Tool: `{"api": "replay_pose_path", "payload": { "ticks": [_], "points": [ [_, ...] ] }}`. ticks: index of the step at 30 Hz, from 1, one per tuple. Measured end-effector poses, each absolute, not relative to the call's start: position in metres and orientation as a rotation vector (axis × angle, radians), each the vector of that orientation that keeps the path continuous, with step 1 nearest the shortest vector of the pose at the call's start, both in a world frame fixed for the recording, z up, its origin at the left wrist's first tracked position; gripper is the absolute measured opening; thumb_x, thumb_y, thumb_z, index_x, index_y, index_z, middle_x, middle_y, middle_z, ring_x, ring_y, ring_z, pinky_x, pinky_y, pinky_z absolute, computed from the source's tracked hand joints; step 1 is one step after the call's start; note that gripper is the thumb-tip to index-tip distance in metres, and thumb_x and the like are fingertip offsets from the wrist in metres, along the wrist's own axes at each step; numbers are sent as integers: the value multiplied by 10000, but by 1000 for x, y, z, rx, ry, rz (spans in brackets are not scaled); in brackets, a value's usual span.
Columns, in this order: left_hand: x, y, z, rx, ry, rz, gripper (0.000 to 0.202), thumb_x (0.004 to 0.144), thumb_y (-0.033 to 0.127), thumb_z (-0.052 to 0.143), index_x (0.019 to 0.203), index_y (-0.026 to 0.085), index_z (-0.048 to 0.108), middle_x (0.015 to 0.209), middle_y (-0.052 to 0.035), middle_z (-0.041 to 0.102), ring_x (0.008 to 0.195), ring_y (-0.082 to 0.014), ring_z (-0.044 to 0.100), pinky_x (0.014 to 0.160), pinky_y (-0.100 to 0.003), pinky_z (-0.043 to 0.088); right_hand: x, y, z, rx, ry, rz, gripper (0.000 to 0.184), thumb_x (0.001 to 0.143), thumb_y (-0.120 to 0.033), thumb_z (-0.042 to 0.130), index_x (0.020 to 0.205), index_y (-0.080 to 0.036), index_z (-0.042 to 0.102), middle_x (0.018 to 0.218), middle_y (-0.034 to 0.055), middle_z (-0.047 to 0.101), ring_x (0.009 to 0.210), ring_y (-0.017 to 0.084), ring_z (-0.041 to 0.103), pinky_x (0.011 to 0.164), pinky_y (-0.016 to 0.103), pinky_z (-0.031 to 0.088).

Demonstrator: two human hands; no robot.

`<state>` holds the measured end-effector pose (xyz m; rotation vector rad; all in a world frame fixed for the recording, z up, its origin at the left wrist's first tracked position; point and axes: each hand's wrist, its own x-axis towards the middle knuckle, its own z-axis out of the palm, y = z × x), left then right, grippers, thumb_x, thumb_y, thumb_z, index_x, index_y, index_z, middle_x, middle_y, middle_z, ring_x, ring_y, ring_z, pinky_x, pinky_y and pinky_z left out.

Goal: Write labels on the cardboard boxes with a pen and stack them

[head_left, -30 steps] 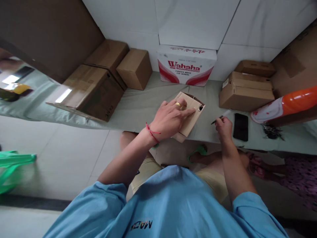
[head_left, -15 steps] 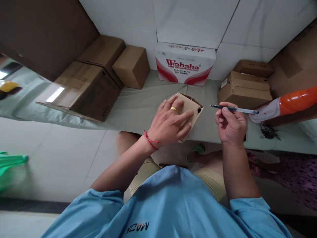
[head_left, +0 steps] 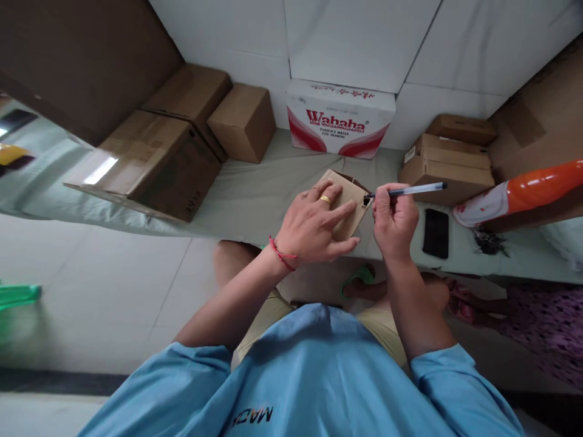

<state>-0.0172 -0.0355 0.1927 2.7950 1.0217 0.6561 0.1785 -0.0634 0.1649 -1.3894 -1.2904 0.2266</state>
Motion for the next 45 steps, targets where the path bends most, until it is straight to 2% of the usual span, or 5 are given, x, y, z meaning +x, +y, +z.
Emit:
{"api": "replay_pose_path", "payload": {
  "ticks": [10, 27, 37, 43, 45],
  "points": [
    [-18, -36, 191, 2810, 1005, 685, 646, 888, 644, 700, 1393, 241, 700, 1518, -197, 583, 1461, -424, 484, 1078, -526, 462, 174, -55, 164, -1453, -1269, 108, 304, 1075, -518, 546, 986, -234, 608, 746, -38, 621, 657, 113, 583, 708, 275, 463],
    [-16, -34, 190, 2793, 1017, 690, 623, 877, 627, 720, 1367, 241, 721, 1510, -199, 594, 1454, -423, 490, 1069, -522, 468, 177, -67, 165, -1452, -1368, 124, 251, 1077, -451, 541, 972, -235, 612, 701, -44, 602, 615, 117, 561, 658, 277, 439],
    [-15, -34, 191, 2753, 1025, 671, 611, 874, 606, 734, 1364, 241, 716, 1513, -194, 583, 1451, -435, 481, 1086, -544, 468, 182, -76, 171, -1478, -1378, 129, 271, 1070, -464, 550, 935, -238, 614, 651, -58, 561, 560, 112, 508, 609, 273, 407],
    [-15, -35, 191, 2765, 1019, 667, 616, 876, 600, 735, 1369, 233, 714, 1512, -200, 585, 1454, -441, 485, 1084, -551, 479, 194, -73, 173, -1523, -1270, -11, 275, 1054, -475, 565, 921, -238, 605, 674, -42, 550, 576, 120, 498, 617, 289, 405],
    [-16, -35, 191, 2767, 1022, 672, 610, 875, 596, 737, 1365, 231, 716, 1514, -199, 584, 1457, -438, 484, 1094, -551, 475, 198, -68, 172, -1477, -1242, 105, 292, 1066, -509, 541, 962, -241, 587, 706, -41, 540, 574, 117, 473, 604, 289, 393]
  ]
}}
